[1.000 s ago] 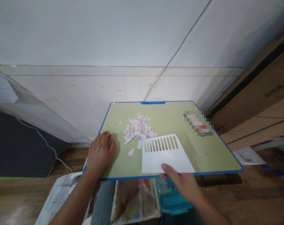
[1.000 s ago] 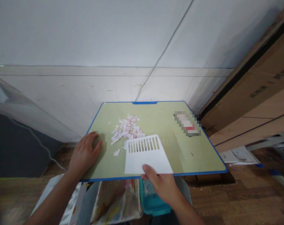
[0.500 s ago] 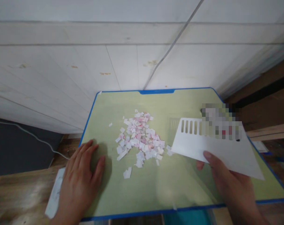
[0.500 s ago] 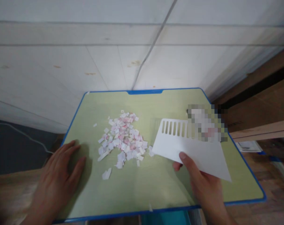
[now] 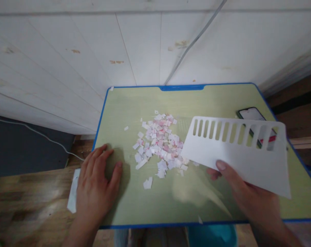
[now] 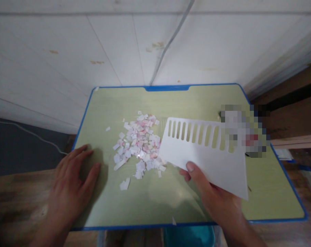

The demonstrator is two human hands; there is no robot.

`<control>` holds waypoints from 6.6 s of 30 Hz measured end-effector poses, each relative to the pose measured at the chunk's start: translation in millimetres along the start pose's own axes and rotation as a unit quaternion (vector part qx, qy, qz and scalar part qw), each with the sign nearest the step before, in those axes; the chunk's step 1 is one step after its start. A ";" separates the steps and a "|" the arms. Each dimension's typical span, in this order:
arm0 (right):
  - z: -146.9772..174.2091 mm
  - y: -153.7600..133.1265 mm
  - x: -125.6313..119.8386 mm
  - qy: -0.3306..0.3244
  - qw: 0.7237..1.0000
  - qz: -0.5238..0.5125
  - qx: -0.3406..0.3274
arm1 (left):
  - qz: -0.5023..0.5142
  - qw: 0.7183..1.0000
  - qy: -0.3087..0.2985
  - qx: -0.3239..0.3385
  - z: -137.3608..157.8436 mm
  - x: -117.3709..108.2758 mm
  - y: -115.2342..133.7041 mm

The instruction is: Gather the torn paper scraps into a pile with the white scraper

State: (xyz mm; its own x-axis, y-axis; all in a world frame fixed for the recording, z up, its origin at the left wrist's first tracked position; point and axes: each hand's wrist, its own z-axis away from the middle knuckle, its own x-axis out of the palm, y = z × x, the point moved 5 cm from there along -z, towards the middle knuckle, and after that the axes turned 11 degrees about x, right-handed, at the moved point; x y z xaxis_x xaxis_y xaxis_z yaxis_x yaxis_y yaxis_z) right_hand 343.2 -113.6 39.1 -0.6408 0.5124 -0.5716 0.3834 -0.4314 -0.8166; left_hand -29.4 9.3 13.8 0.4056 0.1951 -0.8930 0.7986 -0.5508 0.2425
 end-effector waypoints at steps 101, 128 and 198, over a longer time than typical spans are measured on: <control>32.2 14.0 19.1 -0.129 0.976 -0.173 0.005 | 0.082 0.989 -0.101 0.063 -2.6 -1.8 89.6; 46.4 51.4 7.3 0.000 0.954 -0.299 0.010 | -0.064 0.997 -0.021 -0.036 -28.9 18.8 0.3; 51.4 89.1 -6.2 0.024 0.963 -0.262 0.053 | -0.065 0.987 -0.123 -0.078 10.2 5.7 27.8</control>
State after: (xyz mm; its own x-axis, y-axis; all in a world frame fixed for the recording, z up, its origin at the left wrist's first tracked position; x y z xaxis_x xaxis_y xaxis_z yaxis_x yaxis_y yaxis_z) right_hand 347.2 -193.4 -26.1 -0.6956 0.7130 -0.0877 -0.0559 -0.1754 -0.9829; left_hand -9.4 -13.2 11.5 0.1897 0.0432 -0.9809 0.9037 -0.3983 0.1572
